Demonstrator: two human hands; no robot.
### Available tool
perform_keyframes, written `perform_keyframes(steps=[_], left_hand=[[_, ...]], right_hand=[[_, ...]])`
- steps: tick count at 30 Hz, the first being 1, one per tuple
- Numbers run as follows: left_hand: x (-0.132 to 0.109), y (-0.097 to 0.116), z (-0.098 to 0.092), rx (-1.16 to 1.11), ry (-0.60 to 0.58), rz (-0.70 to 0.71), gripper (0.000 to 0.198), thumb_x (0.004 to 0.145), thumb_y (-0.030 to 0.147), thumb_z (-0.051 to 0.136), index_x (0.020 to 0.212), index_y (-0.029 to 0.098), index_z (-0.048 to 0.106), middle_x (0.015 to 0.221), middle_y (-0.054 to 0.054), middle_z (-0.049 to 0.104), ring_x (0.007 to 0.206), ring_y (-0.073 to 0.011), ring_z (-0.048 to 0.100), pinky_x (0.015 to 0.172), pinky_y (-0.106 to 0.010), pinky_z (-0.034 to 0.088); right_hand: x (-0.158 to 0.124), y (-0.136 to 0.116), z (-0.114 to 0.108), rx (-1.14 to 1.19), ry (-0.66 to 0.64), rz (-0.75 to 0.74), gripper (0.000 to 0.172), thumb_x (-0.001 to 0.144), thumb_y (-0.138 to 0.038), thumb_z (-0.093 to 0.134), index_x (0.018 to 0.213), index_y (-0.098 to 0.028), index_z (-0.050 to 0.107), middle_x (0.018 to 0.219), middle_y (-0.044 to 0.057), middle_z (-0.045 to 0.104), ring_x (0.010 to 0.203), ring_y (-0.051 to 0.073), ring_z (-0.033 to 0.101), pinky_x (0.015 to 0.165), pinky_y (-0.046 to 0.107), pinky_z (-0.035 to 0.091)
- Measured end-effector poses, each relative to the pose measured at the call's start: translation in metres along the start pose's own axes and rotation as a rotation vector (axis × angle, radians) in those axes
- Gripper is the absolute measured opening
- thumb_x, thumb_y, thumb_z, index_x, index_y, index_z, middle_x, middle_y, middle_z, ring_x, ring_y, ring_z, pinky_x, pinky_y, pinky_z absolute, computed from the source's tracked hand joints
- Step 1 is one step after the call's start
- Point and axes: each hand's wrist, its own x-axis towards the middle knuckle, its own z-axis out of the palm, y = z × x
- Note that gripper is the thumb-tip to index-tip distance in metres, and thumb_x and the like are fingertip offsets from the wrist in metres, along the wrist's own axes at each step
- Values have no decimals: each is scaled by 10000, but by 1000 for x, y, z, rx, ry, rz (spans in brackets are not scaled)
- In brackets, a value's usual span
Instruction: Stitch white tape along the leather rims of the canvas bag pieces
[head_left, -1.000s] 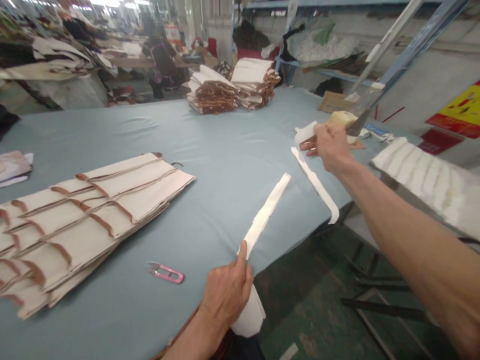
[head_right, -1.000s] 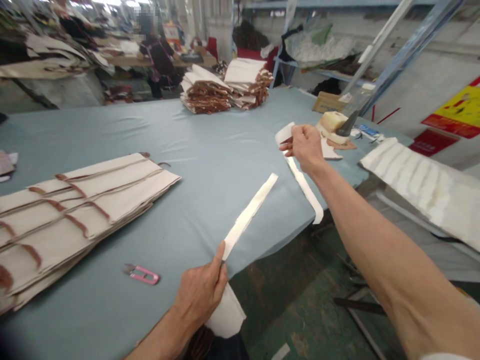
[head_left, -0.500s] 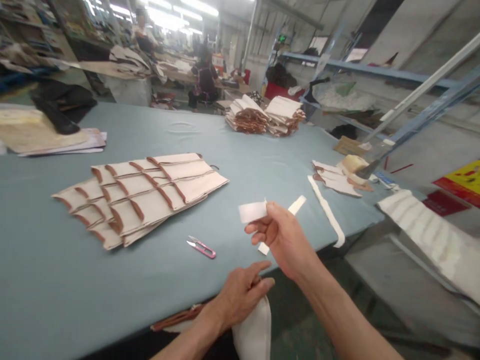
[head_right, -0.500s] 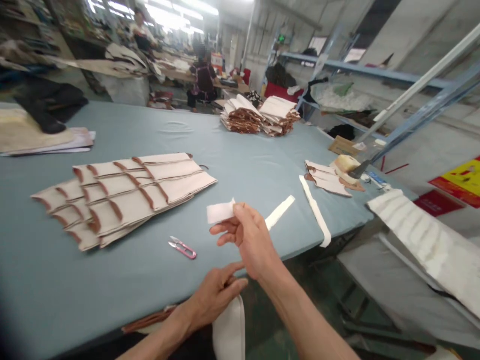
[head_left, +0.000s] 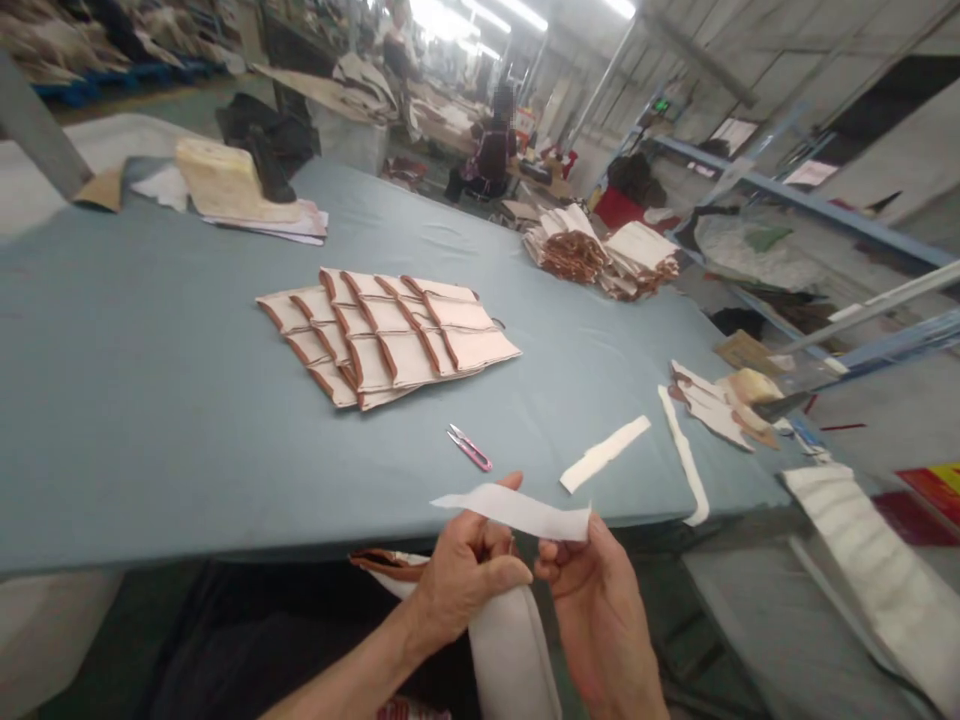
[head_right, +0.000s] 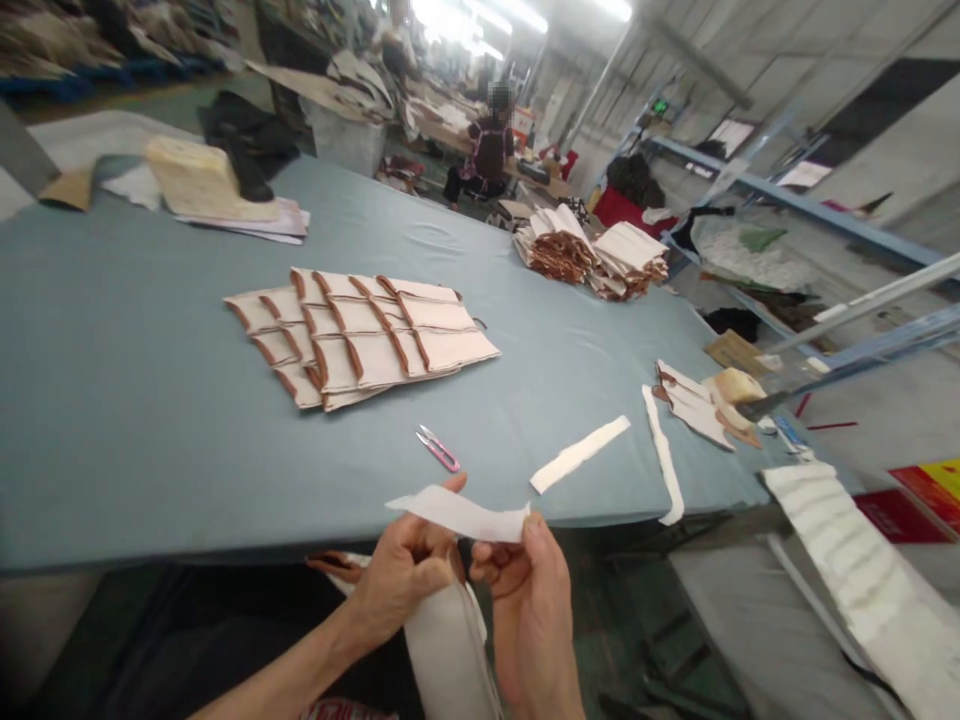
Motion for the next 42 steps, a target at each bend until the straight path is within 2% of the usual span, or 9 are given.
perform_keyframes(steps=[5, 16, 23, 26, 28, 30, 34, 39, 42], left_hand=[[-23, 11, -15, 98, 218, 1, 828, 828, 754, 681, 1316, 87, 720, 539, 42, 515, 450, -83, 368, 454, -208, 331], [-59, 26, -51, 420, 520, 101, 521, 878, 554, 677, 961, 63, 831, 596, -28, 642, 546, -129, 507, 532, -227, 394], [-74, 25, -52, 567, 541, 129, 449, 934, 478, 620, 929, 83, 834, 604, -44, 679, 539, -146, 549, 514, -230, 402], [-76, 28, -49, 661, 454, 143, 387, 942, 422, 618, 895, 112, 844, 636, -49, 713, 572, -158, 601, 537, -228, 428], [-76, 32, -45, 725, 384, 145, 365, 958, 389, 597, 907, 126, 846, 659, -50, 733, 594, -167, 634, 560, -229, 453], [-74, 36, -40, 750, 330, 136, 362, 967, 373, 579, 910, 128, 840, 658, -49, 733, 589, -169, 635, 554, -230, 459], [-72, 40, -30, 739, 248, 125, 400, 968, 392, 585, 740, 130, 783, 563, -12, 618, 496, -121, 499, 468, -212, 362], [-74, 39, -27, 723, 236, 147, 528, 963, 441, 605, 527, 147, 558, 499, 43, 383, 455, -70, 300, 455, -212, 271], [-79, 38, -29, 742, 259, 121, 536, 966, 429, 599, 520, 168, 460, 502, 50, 353, 457, -71, 289, 456, -218, 249]], right_hand=[[-12, 33, -13, -38, 43, 61, 345, 726, -471, 891, 825, -194, 712, 653, -39, 660, 534, 94, 584, 482, 175, 512], [-17, 93, -43, -91, 91, 181, 381, 702, -495, 886, 782, -184, 681, 675, -42, 642, 516, 75, 542, 446, 157, 464], [-18, 106, -76, -344, 67, 230, 478, 737, -617, 831, 841, -161, 732, 736, 38, 720, 536, 132, 593, 452, 217, 473], [-7, 80, -87, -711, 150, -52, 585, 786, -696, 749, 1076, -188, 764, 958, 105, 797, 769, 227, 717, 651, 311, 573], [-3, 57, -78, -811, 86, -187, 519, 852, -662, 700, 1108, -214, 764, 1052, 113, 803, 969, 271, 738, 849, 362, 576], [-4, 37, -56, -839, -146, -213, 428, 922, -609, 638, 1059, -230, 783, 1079, 105, 800, 1053, 279, 728, 951, 374, 544], [-14, 25, 1, -781, -561, -202, 296, 905, -464, 692, 1083, -240, 767, 1048, 66, 789, 985, 255, 721, 877, 334, 540], [-23, 41, 32, -699, -649, -222, 82, 896, -278, 673, 918, -225, 732, 957, 27, 761, 916, 207, 694, 859, 305, 505], [-23, 48, 33, -615, -647, -164, 120, 934, -294, 653, 878, -214, 723, 936, 29, 754, 887, 190, 688, 841, 294, 501]])
